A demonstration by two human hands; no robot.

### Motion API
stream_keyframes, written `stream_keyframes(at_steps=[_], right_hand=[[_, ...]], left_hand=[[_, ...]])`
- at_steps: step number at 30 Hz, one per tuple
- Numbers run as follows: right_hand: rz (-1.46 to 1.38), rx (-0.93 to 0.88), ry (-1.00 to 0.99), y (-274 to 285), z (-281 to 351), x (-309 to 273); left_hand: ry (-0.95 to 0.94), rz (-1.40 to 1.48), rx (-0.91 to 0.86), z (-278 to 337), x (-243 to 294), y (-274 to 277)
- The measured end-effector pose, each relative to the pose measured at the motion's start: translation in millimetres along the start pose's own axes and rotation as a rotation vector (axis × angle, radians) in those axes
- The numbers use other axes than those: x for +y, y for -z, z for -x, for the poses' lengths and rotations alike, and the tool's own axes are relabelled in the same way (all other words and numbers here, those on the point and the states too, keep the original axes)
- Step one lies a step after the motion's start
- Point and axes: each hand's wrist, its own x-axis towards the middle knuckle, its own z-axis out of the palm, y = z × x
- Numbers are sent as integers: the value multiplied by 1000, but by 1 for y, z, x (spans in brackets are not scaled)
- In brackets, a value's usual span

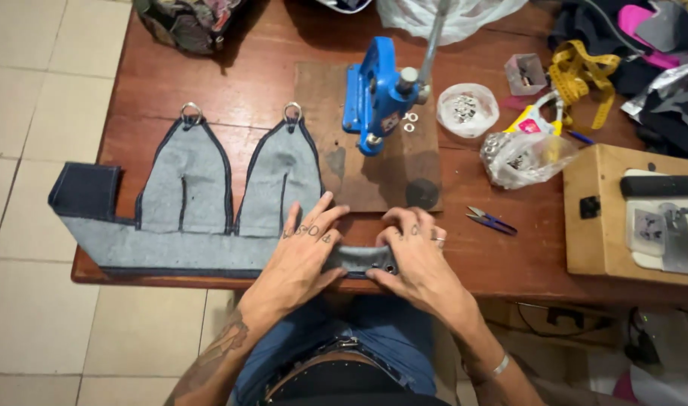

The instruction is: Installing metal eyelets into a denim garment using a manual press and a small hand tool

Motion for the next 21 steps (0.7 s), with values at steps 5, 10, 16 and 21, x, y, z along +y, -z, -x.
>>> stream_keyframes(at_steps=[5, 10, 16, 21], right_hand=[[-423, -8, 16, 30, -12, 2], [-873, -32, 11, 61, -68, 36], [-1212, 37, -205, 65, -142, 84], [-1291, 27, -161, 106, -155, 62]], left_hand=[[-54, 232, -7, -23, -26, 25], [47, 485, -202, -88, -51, 90], [247, 808, -252, -174, -105, 87], [218, 922, -276, -208, -105, 111]])
